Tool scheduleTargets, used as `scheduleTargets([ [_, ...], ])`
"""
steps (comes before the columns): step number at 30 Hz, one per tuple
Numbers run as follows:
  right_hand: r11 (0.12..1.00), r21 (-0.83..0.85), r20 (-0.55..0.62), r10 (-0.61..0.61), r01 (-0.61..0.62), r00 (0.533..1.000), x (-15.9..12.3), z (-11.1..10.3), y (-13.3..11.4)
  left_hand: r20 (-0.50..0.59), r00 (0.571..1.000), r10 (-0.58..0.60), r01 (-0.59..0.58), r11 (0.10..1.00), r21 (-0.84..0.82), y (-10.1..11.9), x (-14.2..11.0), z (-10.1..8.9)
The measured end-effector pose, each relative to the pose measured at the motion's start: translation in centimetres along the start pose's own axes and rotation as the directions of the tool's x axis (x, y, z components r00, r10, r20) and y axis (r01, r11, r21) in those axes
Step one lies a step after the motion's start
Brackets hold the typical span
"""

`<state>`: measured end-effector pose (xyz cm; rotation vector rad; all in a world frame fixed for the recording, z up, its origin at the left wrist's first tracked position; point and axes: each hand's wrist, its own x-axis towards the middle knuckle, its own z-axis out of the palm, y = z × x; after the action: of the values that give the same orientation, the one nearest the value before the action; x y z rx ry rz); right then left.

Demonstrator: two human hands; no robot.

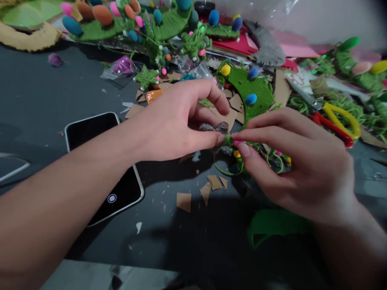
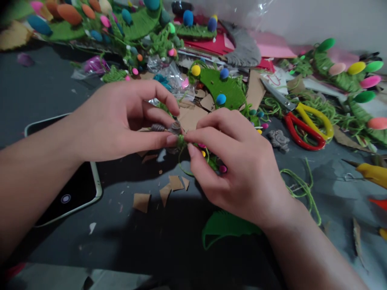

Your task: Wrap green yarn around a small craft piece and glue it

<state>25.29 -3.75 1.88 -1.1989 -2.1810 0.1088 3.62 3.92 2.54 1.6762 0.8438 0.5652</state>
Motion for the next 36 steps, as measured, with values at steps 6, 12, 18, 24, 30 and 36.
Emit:
scheduleTargets([
  [6, 0.997, -0.052, -0.007, -0.059, 0.058, 0.998, -0.21, -0.08, 0.14, -0.031, 0.998, -0.048, 0.046, 0.998, -0.042, -0.04, 0.16, -0.42],
  [12, 0.997, -0.079, -0.062, -0.033, 0.028, 0.998, 0.17, -0.36, -0.28, -0.035, 0.990, -0.139, 0.139, 0.990, -0.010, -0.17, 0.28, -0.61],
  [18, 0.996, -0.068, -0.063, -0.061, 0.057, 0.996, 0.14, -0.19, 0.06, -0.031, 0.990, -0.135, 0.133, 0.989, -0.066, 0.21, 0.17, -0.45],
  [24, 0.986, -0.046, -0.027, -0.161, 0.160, 0.987, 0.11, -0.13, 0.35, -0.035, 0.984, -0.172, 0.169, 0.981, -0.092, 0.27, 0.17, -0.51],
  [30, 0.987, -0.012, -0.062, -0.160, 0.159, 0.985, 0.13, -0.60, -0.32, -0.087, 0.969, -0.231, 0.219, 0.967, -0.134, 0.28, 0.50, -0.36],
  [36, 0.998, 0.066, -0.132, -0.012, 0.021, 0.991, 0.24, -0.38, 0.13, -0.087, 0.975, -0.206, 0.191, 0.970, -0.151, 0.03, 0.40, -0.42],
])
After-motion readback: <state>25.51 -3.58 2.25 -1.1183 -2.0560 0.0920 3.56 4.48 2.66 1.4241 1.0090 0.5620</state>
